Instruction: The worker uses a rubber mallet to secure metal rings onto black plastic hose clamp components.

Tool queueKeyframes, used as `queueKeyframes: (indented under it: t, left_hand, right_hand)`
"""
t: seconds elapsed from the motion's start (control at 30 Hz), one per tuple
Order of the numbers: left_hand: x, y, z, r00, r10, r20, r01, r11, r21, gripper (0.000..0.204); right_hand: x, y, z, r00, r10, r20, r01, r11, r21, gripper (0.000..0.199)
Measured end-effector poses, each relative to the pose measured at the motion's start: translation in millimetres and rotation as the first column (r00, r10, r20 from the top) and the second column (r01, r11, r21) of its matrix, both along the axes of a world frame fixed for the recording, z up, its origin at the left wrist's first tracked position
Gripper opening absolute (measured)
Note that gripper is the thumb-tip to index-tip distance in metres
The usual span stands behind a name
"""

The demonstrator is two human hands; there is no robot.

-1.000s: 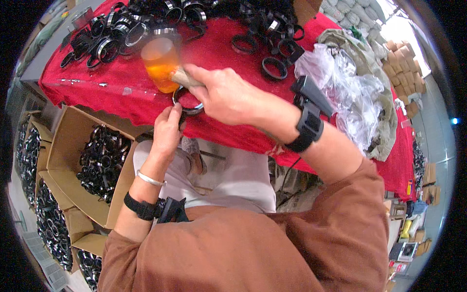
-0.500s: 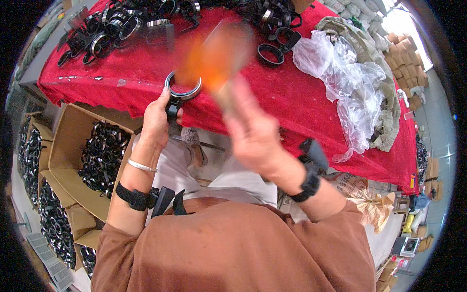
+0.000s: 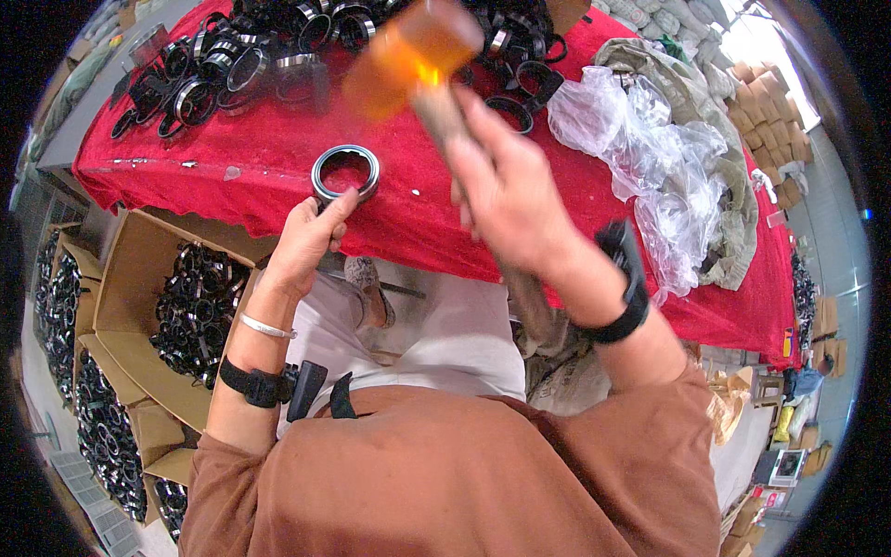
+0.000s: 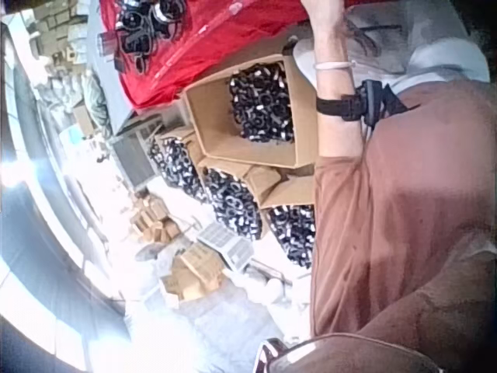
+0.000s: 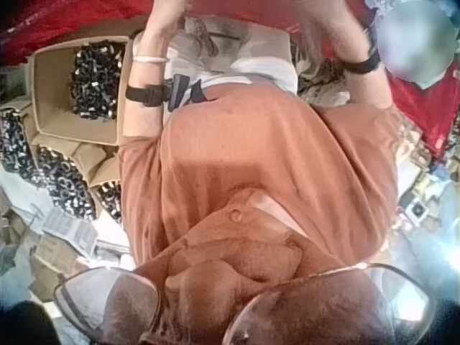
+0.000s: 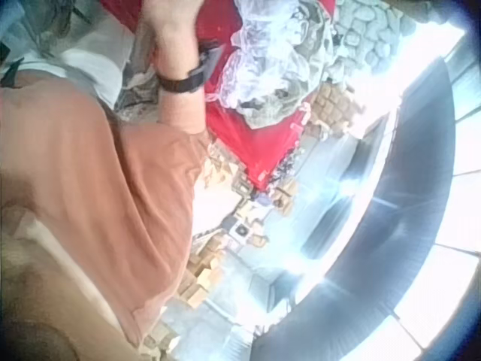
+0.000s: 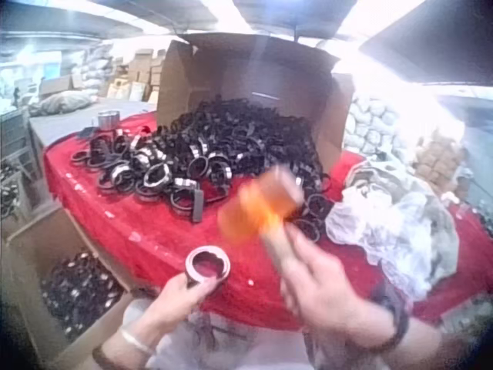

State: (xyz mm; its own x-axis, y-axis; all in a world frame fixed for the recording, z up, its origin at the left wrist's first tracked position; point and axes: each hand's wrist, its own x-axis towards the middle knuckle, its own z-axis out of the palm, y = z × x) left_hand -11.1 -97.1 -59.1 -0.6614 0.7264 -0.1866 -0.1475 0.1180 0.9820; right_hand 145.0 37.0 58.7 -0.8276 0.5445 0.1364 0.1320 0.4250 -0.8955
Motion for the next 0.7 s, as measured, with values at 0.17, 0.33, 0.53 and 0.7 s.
queueKeyframes:
  t: [0.17,0.33,0.53,0.7]
  left_hand:
    - [-1,1,-13,0.980,0.056,-0.189,-0.073,0.994,-0.086,0.043]
    - [0,7,-5,0.985,0.009,-0.175,-0.006,1.000,0.022,0.038]
    - [-1,-1,-21,0.976,0.089,-0.201,-0.085,0.996,0.025,0.040]
    - [0,2,-13,0.955,0.063,-0.291,-0.075,0.997,-0.032,0.043]
  right_hand:
    - [-38,8,20,0.988,0.065,-0.142,-0.053,0.995,0.083,0.044]
    - [-53,32,-43,0.983,0.174,0.051,-0.172,0.805,0.567,0.044]
    - [-74,8,20,0.953,0.304,-0.001,-0.266,0.834,0.483,0.044]
    - [-76,9,-23,0.955,0.286,0.072,-0.273,0.763,0.586,0.044]
